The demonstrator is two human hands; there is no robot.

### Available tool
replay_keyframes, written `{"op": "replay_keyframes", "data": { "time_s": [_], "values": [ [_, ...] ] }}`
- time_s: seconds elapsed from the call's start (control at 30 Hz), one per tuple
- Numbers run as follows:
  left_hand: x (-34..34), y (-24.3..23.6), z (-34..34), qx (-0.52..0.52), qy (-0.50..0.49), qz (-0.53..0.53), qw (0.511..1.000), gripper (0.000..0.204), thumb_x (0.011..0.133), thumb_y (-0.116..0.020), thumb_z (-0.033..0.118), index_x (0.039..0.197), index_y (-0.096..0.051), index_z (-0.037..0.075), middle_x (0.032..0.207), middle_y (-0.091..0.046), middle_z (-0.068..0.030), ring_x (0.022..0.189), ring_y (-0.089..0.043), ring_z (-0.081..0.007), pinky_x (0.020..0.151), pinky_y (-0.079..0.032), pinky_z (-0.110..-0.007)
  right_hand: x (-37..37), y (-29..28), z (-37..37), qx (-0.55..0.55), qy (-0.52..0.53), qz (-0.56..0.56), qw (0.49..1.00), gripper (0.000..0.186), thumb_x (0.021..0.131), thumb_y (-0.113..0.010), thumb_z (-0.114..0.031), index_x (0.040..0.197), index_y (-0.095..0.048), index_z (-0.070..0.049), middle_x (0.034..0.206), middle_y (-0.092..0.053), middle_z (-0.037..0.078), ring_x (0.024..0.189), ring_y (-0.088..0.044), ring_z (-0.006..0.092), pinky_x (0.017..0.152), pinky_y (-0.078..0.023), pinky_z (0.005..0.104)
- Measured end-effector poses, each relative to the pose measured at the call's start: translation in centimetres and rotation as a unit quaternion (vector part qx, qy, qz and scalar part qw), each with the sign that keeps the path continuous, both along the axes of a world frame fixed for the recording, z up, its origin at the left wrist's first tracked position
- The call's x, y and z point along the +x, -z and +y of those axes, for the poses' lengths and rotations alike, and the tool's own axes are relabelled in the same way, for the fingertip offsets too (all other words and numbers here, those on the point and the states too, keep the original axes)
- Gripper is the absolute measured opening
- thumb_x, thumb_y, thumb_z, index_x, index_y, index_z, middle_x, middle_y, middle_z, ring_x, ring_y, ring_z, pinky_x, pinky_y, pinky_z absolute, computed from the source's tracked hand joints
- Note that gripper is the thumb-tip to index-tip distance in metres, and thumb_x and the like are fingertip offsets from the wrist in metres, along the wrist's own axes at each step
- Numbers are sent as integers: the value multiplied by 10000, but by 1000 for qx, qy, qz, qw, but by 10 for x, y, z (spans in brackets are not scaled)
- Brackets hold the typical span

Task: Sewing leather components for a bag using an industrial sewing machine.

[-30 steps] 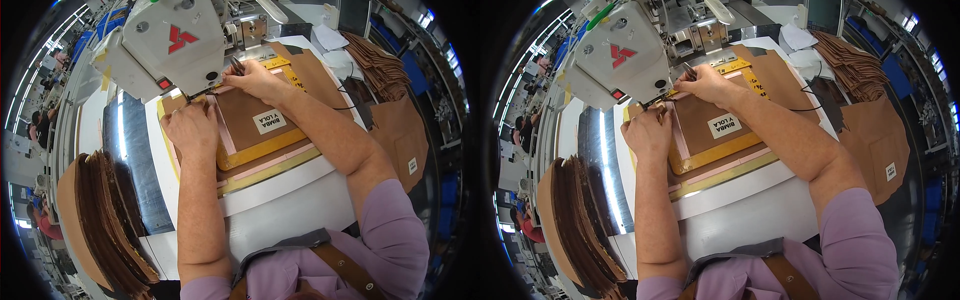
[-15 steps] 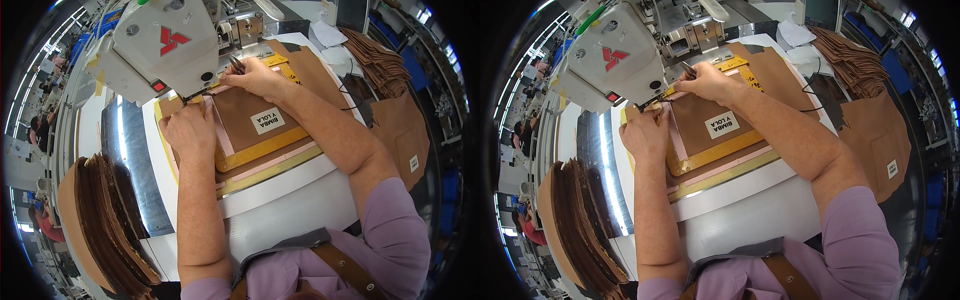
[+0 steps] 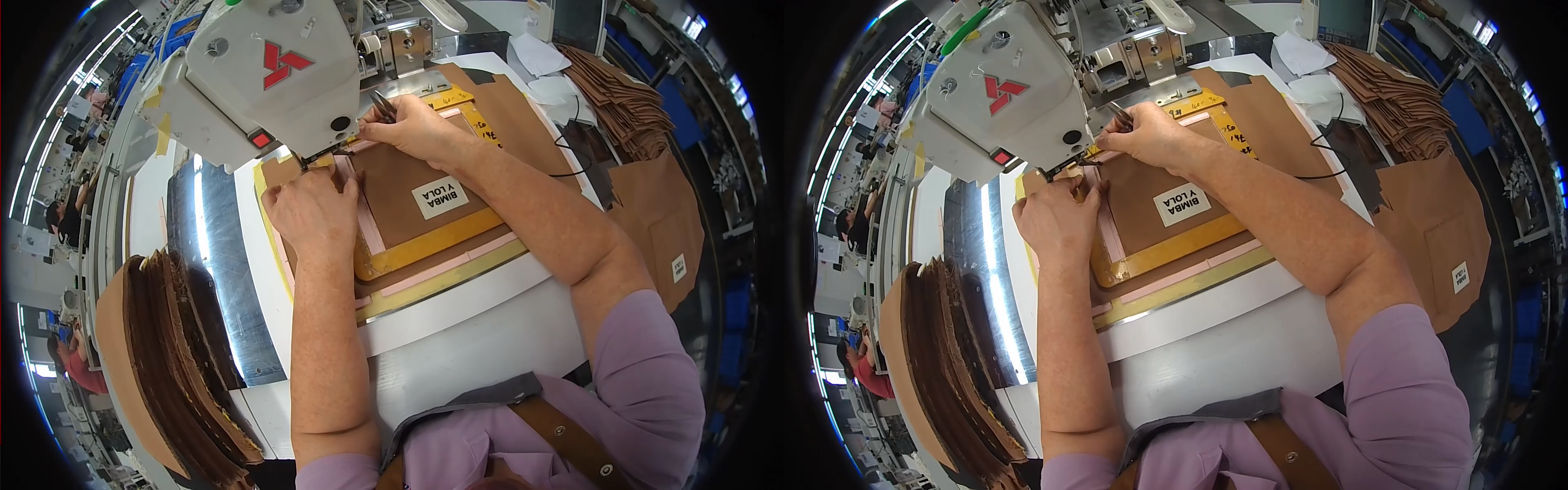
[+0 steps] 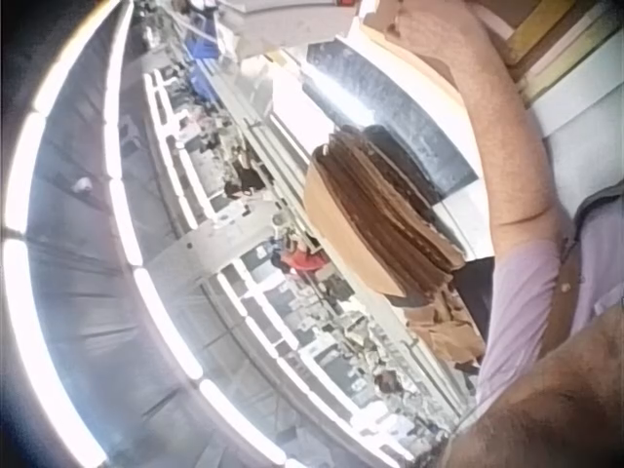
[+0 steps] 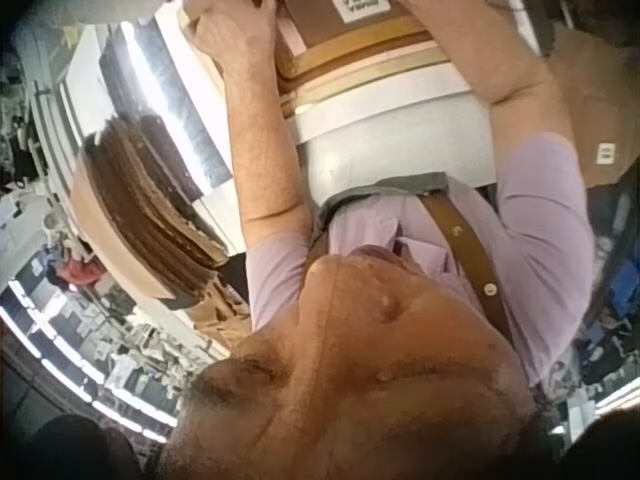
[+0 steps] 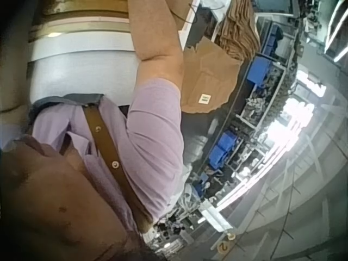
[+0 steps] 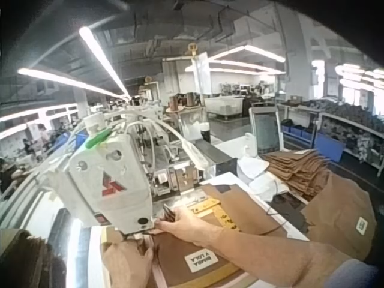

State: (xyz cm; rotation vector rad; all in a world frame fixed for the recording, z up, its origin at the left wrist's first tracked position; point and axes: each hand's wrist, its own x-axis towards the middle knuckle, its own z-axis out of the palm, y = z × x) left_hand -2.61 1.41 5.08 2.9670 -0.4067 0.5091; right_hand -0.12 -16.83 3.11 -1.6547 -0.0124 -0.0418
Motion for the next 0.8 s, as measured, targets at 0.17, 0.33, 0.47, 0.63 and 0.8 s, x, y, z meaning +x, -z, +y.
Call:
{"op": "replay_keyframes", "data": {
  "time_s": [0.17, 0.33, 0.47, 0.63, 0.8],
  "values": [
    [0, -1, -1, 1, 1, 0, 1000, 417, 765, -718, 535, 925, -789, 156, 659, -690, -76, 715, -671, -246, 886, -424, -393, -1, -3, 1, -15, 4, 10, 1000, 139, 888, -722, -126, 925, -692, 5, 878, -690, 47, 797, -620, 88, 709, -501, 241],
    [-5, -10, -4, 10, -5, 40, 999, 434, 749, -729, 545, 931, -787, 156, 664, -690, -78, 716, -673, -249, 907, -421, -398, -2, -2, 1, -14, 5, -5, 1000, 133, 892, -714, -119, 933, -686, 5, 885, -689, 50, 804, -622, 91, 722, -503, 238],
    [-5, -8, -4, 13, -2, 32, 999, 441, 740, -737, 547, 929, -785, 151, 671, -690, -81, 704, -673, -249, 925, -417, -393, 0, 1, 3, 10, 16, -5, 1000, 148, 868, -740, -138, 882, -682, -3, 843, -678, 50, 769, -606, 99, 696, -487, 249],
    [-3, -7, -3, 17, -4, 30, 999, 429, 734, -744, 534, 912, -786, 146, 664, -690, -74, 697, -672, -246, 926, -416, -388, 0, 3, 3, 30, 17, -18, 999, 175, 842, -769, -161, 826, -683, -10, 794, -667, 48, 725, -584, 104, 652, -466, 263],
    [-2, -3, -4, 11, 5, 11, 1000, 413, 731, -748, 524, 890, -788, 144, 651, -686, -70, 684, -669, -244, 926, -416, -384, 2, 5, 0, 25, 10, -10, 1000, 181, 845, -766, -164, 835, -678, -6, 804, -670, 52, 739, -593, 102, 666, -475, 266]
  ]
}}
